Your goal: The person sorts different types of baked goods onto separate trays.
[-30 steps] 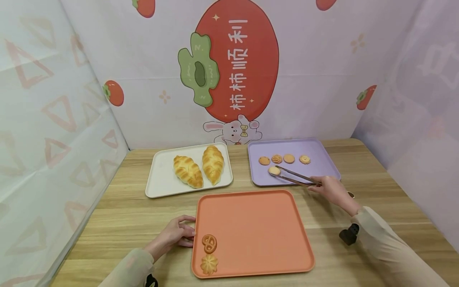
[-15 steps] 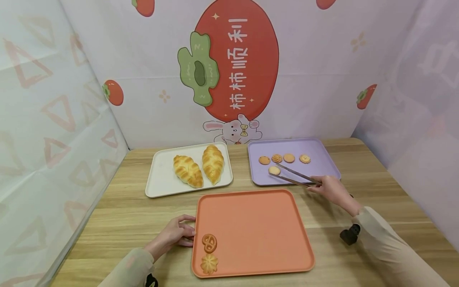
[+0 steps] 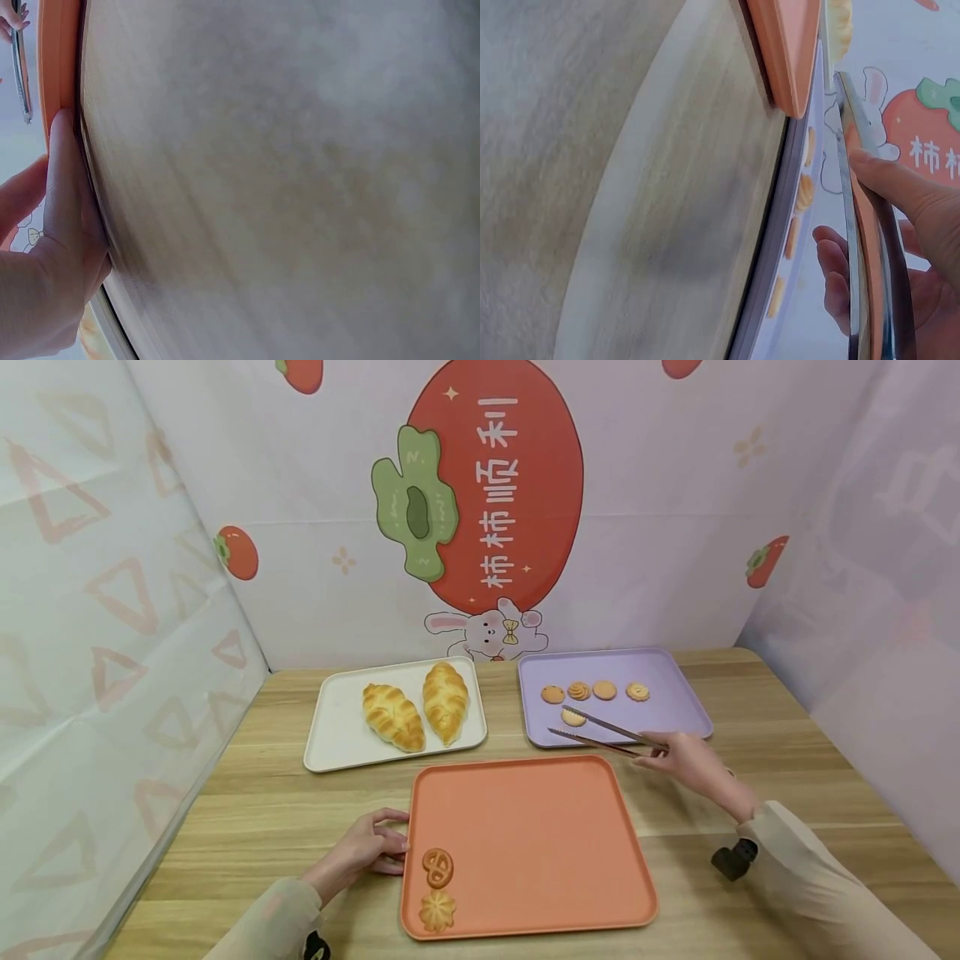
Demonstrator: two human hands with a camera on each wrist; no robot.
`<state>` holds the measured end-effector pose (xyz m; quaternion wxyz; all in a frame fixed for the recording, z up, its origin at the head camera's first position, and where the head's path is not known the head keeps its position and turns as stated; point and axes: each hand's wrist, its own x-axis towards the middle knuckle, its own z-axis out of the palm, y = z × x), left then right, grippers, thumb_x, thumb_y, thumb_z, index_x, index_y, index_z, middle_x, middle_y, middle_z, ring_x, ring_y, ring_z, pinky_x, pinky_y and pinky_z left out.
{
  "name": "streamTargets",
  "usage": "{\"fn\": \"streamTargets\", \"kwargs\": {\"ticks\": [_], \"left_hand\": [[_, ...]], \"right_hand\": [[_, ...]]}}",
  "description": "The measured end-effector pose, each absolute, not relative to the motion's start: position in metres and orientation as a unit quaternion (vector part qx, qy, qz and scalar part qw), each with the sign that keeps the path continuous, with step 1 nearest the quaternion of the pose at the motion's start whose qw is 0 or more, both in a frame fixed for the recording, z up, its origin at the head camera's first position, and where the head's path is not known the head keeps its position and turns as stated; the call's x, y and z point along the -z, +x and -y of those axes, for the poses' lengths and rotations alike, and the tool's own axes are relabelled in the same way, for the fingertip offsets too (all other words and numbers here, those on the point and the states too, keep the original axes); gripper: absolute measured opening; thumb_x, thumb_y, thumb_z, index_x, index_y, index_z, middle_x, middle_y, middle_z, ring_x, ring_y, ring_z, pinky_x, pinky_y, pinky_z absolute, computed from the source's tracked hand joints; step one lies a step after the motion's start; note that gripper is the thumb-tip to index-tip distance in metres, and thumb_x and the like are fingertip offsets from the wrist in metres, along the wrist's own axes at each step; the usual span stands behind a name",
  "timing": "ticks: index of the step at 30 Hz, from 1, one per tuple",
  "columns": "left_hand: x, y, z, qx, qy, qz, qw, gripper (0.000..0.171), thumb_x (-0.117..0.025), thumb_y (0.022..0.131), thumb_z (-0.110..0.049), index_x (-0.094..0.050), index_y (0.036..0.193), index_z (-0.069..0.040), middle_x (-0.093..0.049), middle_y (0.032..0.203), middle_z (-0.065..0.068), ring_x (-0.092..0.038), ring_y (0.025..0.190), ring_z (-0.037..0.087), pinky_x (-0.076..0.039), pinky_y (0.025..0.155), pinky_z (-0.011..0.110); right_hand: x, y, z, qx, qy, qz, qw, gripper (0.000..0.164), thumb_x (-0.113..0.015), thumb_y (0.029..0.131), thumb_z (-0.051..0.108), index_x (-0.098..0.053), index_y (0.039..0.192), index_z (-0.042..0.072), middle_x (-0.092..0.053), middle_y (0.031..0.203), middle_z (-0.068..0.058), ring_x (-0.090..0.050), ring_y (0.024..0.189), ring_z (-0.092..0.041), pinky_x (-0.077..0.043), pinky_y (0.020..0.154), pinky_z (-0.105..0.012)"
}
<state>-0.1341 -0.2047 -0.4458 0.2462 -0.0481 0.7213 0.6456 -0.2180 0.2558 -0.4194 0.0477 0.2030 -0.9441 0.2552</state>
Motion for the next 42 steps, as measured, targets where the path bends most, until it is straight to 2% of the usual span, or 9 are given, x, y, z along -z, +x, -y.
{"fn": "streamTargets", "kwargs": {"ticks": [7, 18, 25, 32, 42], "left_hand": [[0.445, -0.134, 0.204, -0.644, -0.051, -0.723, 0.246, 0.05, -0.057, 0.079, 0.007, -0.034, 0.122, 0.012, -0.06, 0.079, 0.009, -0.061, 0.067, 0.019, -0.055, 0.059, 0.036], [0.444, -0.134, 0.204, -0.645, -0.051, -0.722, 0.244, 0.049, -0.057, 0.078, 0.007, -0.034, 0.122, 0.012, -0.06, 0.079, 0.009, -0.061, 0.068, 0.019, -0.055, 0.059, 0.037], [0.443, -0.133, 0.204, -0.644, -0.053, -0.723, 0.244, 0.049, -0.056, 0.078, 0.007, -0.034, 0.122, 0.012, -0.059, 0.08, 0.009, -0.061, 0.068, 0.019, -0.055, 0.059, 0.037], [0.444, -0.134, 0.204, -0.644, -0.052, -0.724, 0.244, 0.049, -0.056, 0.079, 0.008, -0.034, 0.122, 0.012, -0.06, 0.079, 0.009, -0.061, 0.067, 0.019, -0.055, 0.059, 0.037], [0.444, -0.134, 0.204, -0.644, -0.053, -0.723, 0.246, 0.049, -0.056, 0.079, 0.007, -0.033, 0.122, 0.012, -0.059, 0.079, 0.009, -0.061, 0.067, 0.018, -0.055, 0.058, 0.036]], "right_hand": [[0.418, -0.211, -0.245, -0.287, 0.254, 0.922, 0.058, 0.045, -0.066, 0.077, 0.033, -0.063, 0.103, -0.003, -0.061, 0.068, 0.001, -0.05, 0.058, -0.004, -0.041, 0.047, -0.022], [0.415, -0.201, -0.22, -0.28, 0.305, 0.91, -0.007, 0.032, -0.069, 0.076, 0.02, -0.064, 0.101, 0.001, -0.061, 0.077, 0.004, -0.05, 0.064, -0.002, -0.044, 0.052, -0.02], [0.412, -0.192, -0.207, -0.265, 0.329, 0.906, -0.015, 0.04, -0.068, 0.075, 0.027, -0.064, 0.106, 0.002, -0.055, 0.069, 0.012, -0.044, 0.059, 0.0, -0.039, 0.048, -0.017], [0.408, -0.185, -0.193, -0.268, 0.354, 0.895, -0.038, 0.039, -0.068, 0.075, 0.027, -0.064, 0.106, 0.004, -0.061, 0.077, 0.004, -0.046, 0.062, -0.001, -0.041, 0.049, -0.016], [0.405, -0.181, -0.175, -0.249, 0.395, 0.882, -0.061, 0.038, -0.067, 0.076, 0.028, -0.064, 0.108, 0.008, -0.06, 0.077, 0.006, -0.049, 0.065, -0.003, -0.041, 0.052, -0.015]]}}
